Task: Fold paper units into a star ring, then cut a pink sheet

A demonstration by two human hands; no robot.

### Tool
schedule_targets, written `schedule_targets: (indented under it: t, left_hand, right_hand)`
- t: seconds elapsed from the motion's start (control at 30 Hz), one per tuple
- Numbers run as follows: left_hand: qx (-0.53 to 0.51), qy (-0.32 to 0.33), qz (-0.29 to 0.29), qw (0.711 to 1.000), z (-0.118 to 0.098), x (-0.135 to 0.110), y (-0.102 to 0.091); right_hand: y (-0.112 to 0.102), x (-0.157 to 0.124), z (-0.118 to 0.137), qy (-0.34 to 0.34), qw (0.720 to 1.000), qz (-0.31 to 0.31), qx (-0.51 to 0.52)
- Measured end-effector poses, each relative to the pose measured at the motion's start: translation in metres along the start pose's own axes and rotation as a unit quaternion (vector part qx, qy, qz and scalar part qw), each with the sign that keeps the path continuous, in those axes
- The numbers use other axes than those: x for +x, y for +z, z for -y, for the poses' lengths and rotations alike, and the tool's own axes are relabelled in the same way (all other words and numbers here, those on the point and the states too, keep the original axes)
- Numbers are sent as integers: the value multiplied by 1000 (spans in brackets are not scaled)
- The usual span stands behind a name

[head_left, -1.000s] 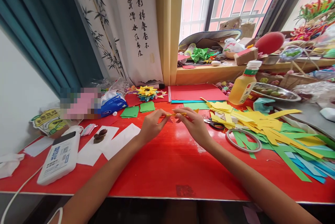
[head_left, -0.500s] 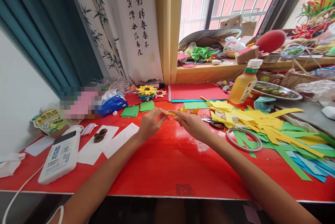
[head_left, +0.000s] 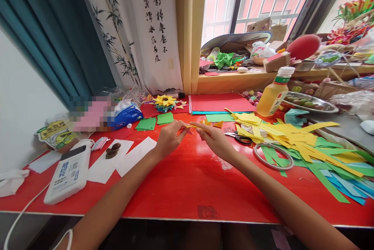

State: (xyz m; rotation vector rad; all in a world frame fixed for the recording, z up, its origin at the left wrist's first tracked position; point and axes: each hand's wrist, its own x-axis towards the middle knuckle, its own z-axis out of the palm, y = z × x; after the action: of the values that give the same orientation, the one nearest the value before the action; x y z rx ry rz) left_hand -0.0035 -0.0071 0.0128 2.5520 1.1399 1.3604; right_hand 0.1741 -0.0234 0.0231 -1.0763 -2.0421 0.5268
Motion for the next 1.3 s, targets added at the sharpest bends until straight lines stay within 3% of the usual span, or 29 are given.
schedule_targets:
  t: [0.3, 0.63, 1.3]
  left_hand:
    - [10, -1, -9, 1000, -2, 0, 0]
    - [-33, -39, -10, 999, -7, 1, 0]
    - [-15, -32, -1, 999, -11, -3, 2]
  right_hand:
    - [6, -3, -2, -3, 999, -35, -2]
    - [17, -8, -4, -19, 991, -74, -114]
    - [18, -11, -11, -84, 957, -157, -231]
